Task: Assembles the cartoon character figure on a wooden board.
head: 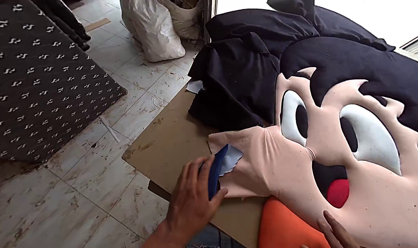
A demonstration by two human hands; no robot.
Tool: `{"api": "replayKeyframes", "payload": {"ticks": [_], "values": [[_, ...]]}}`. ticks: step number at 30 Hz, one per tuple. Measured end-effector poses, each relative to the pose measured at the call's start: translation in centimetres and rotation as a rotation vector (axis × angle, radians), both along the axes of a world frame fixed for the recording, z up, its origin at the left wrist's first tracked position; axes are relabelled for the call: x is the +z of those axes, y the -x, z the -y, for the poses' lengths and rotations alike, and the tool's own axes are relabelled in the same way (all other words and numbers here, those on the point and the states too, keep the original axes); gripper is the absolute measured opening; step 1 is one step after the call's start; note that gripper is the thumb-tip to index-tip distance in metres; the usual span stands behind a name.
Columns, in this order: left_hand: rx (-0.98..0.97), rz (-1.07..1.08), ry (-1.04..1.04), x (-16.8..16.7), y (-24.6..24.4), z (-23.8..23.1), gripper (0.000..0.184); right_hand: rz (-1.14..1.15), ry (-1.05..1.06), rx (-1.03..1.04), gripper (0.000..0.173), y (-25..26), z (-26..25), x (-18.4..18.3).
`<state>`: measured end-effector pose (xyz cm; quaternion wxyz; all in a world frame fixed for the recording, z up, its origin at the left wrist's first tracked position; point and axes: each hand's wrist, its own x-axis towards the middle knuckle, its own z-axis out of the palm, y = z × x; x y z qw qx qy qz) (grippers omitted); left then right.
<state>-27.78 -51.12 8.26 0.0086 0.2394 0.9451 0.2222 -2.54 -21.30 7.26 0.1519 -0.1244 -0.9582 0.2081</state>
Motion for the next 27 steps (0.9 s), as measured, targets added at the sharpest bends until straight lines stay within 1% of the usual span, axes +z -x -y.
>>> {"api": "replayKeyframes", "payload": {"ticks": [2,3,4,6,7,9,10,11,12,13,14,15,16,17,20,22,25,27], "values": [[0.052,0.071,0.125,-0.9,0.7,1.0,0.102,-0.023,0.042,0.007,0.061,1.7,2.1,0.2],[0.061,0.100,0.162,-1.3,0.7,1.1,0.103,-0.037,0.076,0.019,0.057,2.6,3.2,0.3],[0.066,0.117,0.172,-1.6,0.7,0.9,0.096,-0.055,0.114,0.040,0.053,3.5,4.3,0.3],[0.088,0.136,0.148,-1.8,0.8,0.7,0.077,-0.080,0.190,0.091,0.047,5.0,6.5,0.2],[0.114,0.158,0.115,-1.7,0.9,0.7,0.070,-0.094,0.224,0.119,0.044,5.7,7.5,0.2],[0.200,0.295,-0.027,-0.6,0.8,1.1,0.064,-0.116,0.294,0.183,0.039,6.9,9.2,0.4],[0.228,0.391,-0.168,0.1,0.3,1.5,0.064,-0.112,0.332,0.211,0.037,7.5,9.9,0.8],[0.222,0.504,-0.388,0.8,-0.6,1.9,0.064,-0.101,0.373,0.235,0.038,7.9,10.5,1.2],[0.170,0.618,-0.670,1.3,-1.8,2.0,0.064,-0.083,0.412,0.257,0.044,8.3,11.0,1.8],[0.087,0.726,-0.948,1.8,-3.4,1.8,0.065,-0.067,0.437,0.276,0.054,8.4,11.4,2.3],[0.012,0.807,-1.165,2.0,-5.1,1.4,0.063,-0.057,0.435,0.294,0.066,8.5,11.5,2.8],[-0.020,0.859,-1.314,2.3,-6.9,0.7,0.055,-0.060,0.405,0.302,0.075,8.3,11.5,3.1],[-0.025,0.898,-1.423,2.6,-8.7,-0.1,0.048,-0.076,0.371,0.305,0.080,8.0,11.3,3.2],[-0.021,0.928,-1.501,2.7,-10.3,-0.7,0.045,-0.100,0.337,0.305,0.079,7.6,11.0,3.3],[0.027,0.929,-1.597,3.2,-14.0,-1.7,0.040,-0.157,0.248,0.314,0.064,6.1,9.5,3.3],[0.030,0.904,-1.617,3.3,-15.4,-2.0,0.038,-0.187,0.183,0.333,0.060,5.2,8.6,3.6],[-0.046,0.941,-1.580,3.6,-16.3,-1.4,0.035,-0.224,0.108,0.359,0.058,4.2,8.5,4.2],[-0.114,0.927,-1.553,3.2,-16.3,-0.7,0.042,-0.233,0.091,0.357,0.057,3.9,8.7,4.8]]}}
